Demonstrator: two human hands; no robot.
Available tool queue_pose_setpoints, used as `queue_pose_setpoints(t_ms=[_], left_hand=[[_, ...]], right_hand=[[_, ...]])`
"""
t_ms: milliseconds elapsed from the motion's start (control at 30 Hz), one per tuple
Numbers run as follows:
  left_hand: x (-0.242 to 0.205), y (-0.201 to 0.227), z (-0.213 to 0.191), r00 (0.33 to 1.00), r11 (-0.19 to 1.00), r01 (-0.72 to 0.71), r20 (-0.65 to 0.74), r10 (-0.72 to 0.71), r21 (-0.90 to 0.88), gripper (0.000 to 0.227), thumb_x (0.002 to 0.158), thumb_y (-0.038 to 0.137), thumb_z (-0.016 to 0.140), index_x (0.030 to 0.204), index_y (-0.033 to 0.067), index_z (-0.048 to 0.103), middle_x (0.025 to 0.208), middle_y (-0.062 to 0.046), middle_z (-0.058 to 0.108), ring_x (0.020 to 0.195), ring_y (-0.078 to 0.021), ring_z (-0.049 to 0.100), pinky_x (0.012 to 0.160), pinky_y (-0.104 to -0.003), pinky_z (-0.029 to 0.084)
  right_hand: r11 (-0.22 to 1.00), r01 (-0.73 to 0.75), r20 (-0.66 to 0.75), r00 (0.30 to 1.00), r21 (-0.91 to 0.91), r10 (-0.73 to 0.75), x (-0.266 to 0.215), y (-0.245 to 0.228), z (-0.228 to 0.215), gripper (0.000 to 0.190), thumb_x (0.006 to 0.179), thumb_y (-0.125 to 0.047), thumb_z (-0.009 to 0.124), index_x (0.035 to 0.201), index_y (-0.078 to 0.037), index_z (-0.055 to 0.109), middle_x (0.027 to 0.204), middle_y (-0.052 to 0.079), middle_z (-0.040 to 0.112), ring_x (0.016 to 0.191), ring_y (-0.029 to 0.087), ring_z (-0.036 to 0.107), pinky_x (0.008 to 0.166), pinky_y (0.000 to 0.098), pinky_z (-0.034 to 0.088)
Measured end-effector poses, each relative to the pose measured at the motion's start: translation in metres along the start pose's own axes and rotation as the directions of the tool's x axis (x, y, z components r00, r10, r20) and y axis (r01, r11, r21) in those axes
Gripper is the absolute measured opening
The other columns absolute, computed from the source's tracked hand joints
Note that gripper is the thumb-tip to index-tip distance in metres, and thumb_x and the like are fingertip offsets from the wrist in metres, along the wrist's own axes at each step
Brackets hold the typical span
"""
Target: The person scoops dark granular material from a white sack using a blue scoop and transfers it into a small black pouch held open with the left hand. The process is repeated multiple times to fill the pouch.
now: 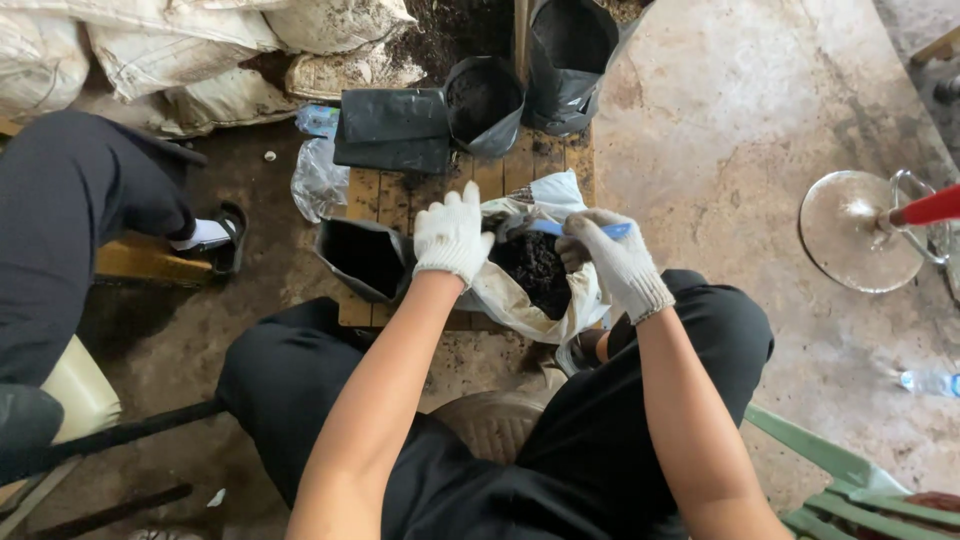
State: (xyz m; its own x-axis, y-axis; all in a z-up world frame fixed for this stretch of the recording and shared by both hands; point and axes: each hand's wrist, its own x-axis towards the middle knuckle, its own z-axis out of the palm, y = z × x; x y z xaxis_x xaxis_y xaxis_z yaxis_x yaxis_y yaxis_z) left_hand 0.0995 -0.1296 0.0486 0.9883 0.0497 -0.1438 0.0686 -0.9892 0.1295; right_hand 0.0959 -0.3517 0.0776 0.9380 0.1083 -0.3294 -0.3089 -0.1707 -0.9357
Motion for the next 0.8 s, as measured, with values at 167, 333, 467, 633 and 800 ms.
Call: queue_pose_setpoints(t_ms=[167,333,467,633,800], left_hand=[[0.022,-0.02,0.037,0.99,0.987,0.063,0.134,-0.044,-0.145,0.026,0.09,0.025,0.06,0.111,0.0106,0.058,0.094,-0.012,0.073,0.092,-0.0389,0.075,0.075,-0.053,0.059],[0.022,-0.019,0.013,0.986,0.986,0.029,0.169,-0.001,-0.165,0.02,0.087,0.016,0.06,0.106,0.0109,0.058,0.096,-0.014,0.075,0.094,-0.0392,0.075,0.077,-0.054,0.06],[0.029,-0.016,-0.003,0.993,0.989,-0.023,0.11,0.039,-0.144,0.021,0.084,0.008,0.062,0.105,0.0108,0.061,0.097,-0.014,0.076,0.096,-0.0375,0.075,0.079,-0.052,0.059],[0.035,-0.015,-0.018,0.996,0.994,-0.068,0.051,0.073,-0.085,0.025,0.089,0.008,0.059,0.114,0.0112,0.058,0.103,-0.015,0.073,0.096,-0.038,0.073,0.081,-0.051,0.059],[0.036,-0.003,-0.029,0.995,0.996,-0.094,-0.016,0.094,-0.002,0.033,0.092,0.008,0.058,0.125,0.0104,0.058,0.109,-0.016,0.071,0.1,-0.0374,0.072,0.083,-0.05,0.056]], right_hand=[[0.998,0.038,0.119,0.992,0.057,-0.045,-0.006,0.001,-0.005,0.03,0.094,-0.016,0.073,0.111,0.009,0.069,0.088,0.028,0.071,0.073,0.024,0.073,0.068,0.0377,0.063],[0.951,0.255,0.129,0.964,-0.173,-0.235,-0.006,0.006,-0.01,0.027,0.097,-0.019,0.071,0.115,0.001,0.072,0.09,0.023,0.073,0.081,0.022,0.072,0.07,0.0403,0.06],[0.843,0.445,0.101,0.894,-0.301,-0.436,-0.004,0.009,-0.013,0.022,0.095,-0.014,0.072,0.113,-0.003,0.078,0.094,0.023,0.075,0.091,0.027,0.071,0.072,0.0448,0.057],[0.854,0.376,0.0,0.915,-0.359,-0.402,0.005,0.022,-0.017,0.018,0.098,-0.02,0.072,0.11,-0.007,0.078,0.082,0.016,0.075,0.078,0.027,0.075,0.061,0.0396,0.059],[0.774,0.435,-0.059,0.855,-0.46,-0.515,0.011,0.012,-0.012,0.011,0.1,-0.012,0.072,0.103,-0.007,0.08,0.075,0.018,0.074,0.074,0.032,0.075,0.056,0.0384,0.06]])
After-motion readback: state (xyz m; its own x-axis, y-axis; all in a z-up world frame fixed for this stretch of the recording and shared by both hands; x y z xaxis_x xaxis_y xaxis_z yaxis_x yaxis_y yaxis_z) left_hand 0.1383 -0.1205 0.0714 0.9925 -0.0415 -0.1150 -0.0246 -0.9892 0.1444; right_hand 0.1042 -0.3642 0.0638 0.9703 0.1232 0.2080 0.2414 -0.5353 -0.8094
